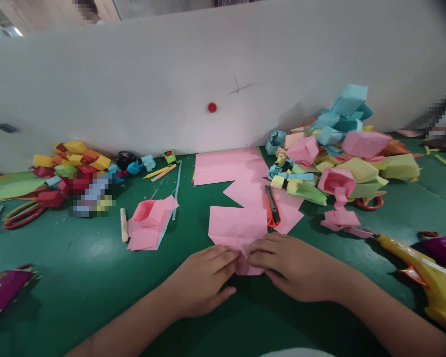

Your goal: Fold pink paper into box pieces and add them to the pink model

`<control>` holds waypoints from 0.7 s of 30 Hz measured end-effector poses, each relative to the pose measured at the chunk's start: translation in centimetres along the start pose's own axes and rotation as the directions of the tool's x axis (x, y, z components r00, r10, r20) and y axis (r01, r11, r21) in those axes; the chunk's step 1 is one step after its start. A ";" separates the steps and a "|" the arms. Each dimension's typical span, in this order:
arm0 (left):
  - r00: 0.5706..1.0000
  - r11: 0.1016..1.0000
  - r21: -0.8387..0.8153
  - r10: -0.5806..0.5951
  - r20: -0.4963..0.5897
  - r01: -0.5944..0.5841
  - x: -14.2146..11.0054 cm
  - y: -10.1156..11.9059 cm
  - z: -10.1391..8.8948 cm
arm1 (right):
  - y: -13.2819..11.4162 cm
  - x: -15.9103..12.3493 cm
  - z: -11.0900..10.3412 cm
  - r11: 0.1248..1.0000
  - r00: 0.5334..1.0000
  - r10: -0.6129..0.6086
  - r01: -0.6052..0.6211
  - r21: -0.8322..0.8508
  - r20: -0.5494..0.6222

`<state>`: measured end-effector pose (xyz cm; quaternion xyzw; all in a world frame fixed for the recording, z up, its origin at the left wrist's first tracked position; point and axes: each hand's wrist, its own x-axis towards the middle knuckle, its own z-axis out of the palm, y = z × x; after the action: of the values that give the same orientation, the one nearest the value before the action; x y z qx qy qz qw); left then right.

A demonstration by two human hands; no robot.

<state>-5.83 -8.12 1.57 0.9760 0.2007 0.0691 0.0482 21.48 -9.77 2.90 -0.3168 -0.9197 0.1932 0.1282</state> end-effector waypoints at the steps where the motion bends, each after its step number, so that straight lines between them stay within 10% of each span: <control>1: 1.000 1.000 -0.018 -0.002 0.002 0.002 0.0 -0.1 -0.1 | 0.0 0.0 0.0 1.000 1.000 0.001 -0.001 0.004 -0.005; 21: 1.000 0.996 -0.088 0.003 -0.004 -0.004 0.0 -0.8 -0.2 | 0.3 0.0 -0.3 1.000 1.000 0.003 -0.003 -0.001 -0.011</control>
<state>-6.20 -7.35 1.69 0.9731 0.1958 0.0799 0.0908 21.74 -9.48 3.07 -0.3191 -0.9187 0.1912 0.1330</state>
